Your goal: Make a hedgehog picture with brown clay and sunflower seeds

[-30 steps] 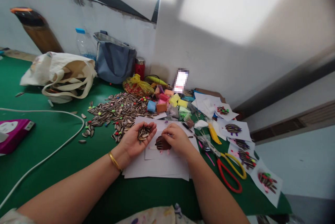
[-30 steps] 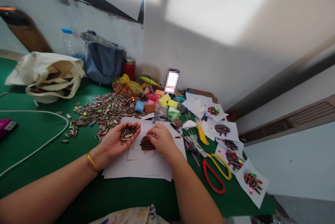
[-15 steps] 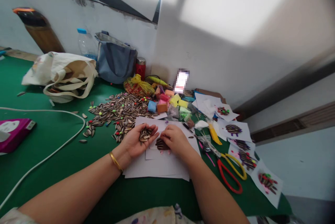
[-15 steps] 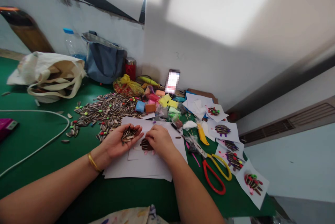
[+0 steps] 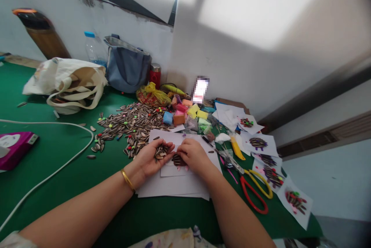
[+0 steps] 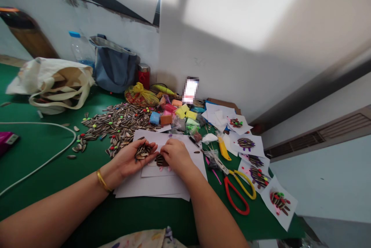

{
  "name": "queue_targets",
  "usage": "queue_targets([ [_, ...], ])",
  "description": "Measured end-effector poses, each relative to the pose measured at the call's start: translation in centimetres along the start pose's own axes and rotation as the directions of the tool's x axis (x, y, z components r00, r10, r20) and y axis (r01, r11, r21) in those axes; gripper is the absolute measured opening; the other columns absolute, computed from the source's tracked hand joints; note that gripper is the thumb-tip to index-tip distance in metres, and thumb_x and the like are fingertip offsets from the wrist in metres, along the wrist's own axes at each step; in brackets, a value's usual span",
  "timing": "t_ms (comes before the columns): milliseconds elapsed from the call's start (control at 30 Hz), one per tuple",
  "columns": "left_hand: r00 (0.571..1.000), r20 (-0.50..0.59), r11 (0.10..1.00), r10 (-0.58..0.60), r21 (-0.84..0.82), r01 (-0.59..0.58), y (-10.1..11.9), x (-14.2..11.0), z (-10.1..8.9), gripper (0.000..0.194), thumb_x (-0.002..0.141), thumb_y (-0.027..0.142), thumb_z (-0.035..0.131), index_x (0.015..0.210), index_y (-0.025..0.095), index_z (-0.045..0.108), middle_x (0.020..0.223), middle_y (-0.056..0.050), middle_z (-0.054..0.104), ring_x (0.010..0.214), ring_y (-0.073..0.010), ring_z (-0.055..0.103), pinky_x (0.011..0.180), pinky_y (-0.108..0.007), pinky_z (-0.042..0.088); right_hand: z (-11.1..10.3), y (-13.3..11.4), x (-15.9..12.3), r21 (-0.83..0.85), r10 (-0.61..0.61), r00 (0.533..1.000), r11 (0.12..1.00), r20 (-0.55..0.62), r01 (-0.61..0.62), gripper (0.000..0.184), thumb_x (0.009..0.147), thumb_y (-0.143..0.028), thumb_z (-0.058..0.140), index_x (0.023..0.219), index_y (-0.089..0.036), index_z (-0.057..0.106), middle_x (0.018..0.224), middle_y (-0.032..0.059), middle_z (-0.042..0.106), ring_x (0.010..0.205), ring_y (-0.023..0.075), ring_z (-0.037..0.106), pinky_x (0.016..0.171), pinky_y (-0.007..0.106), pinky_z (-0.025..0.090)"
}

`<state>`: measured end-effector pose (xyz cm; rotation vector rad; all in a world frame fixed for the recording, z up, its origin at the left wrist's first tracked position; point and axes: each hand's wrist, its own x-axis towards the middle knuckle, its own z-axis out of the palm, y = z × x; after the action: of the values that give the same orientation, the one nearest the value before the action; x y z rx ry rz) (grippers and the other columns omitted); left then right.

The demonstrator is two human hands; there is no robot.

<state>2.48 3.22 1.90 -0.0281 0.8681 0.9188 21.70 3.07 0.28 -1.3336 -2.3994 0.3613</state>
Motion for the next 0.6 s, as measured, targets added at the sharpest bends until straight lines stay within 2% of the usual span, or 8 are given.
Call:
queue_targets([
  [600, 1.0, -0.005, 0.998, -0.025, 0.054, 0.025, -0.05, 0.09, 0.22, 0.021, 0.092, 0.013, 0.047, 0.074, 0.013, 0.057, 0.074, -0.009, 0.067, 0.07, -0.0188, 0.071, 0.071, -0.034, 0.064, 0.03, -0.2, 0.18, -0.031, -0.042, 0.999, 0.999, 0.006, 0.042, 0.014, 0.089, -0.015, 0.063, 0.083, -0.019, 0.075, 0.084, 0.0043, 0.063, 0.08, 0.0166, 0.056, 0.076, 0.028, 0.042],
])
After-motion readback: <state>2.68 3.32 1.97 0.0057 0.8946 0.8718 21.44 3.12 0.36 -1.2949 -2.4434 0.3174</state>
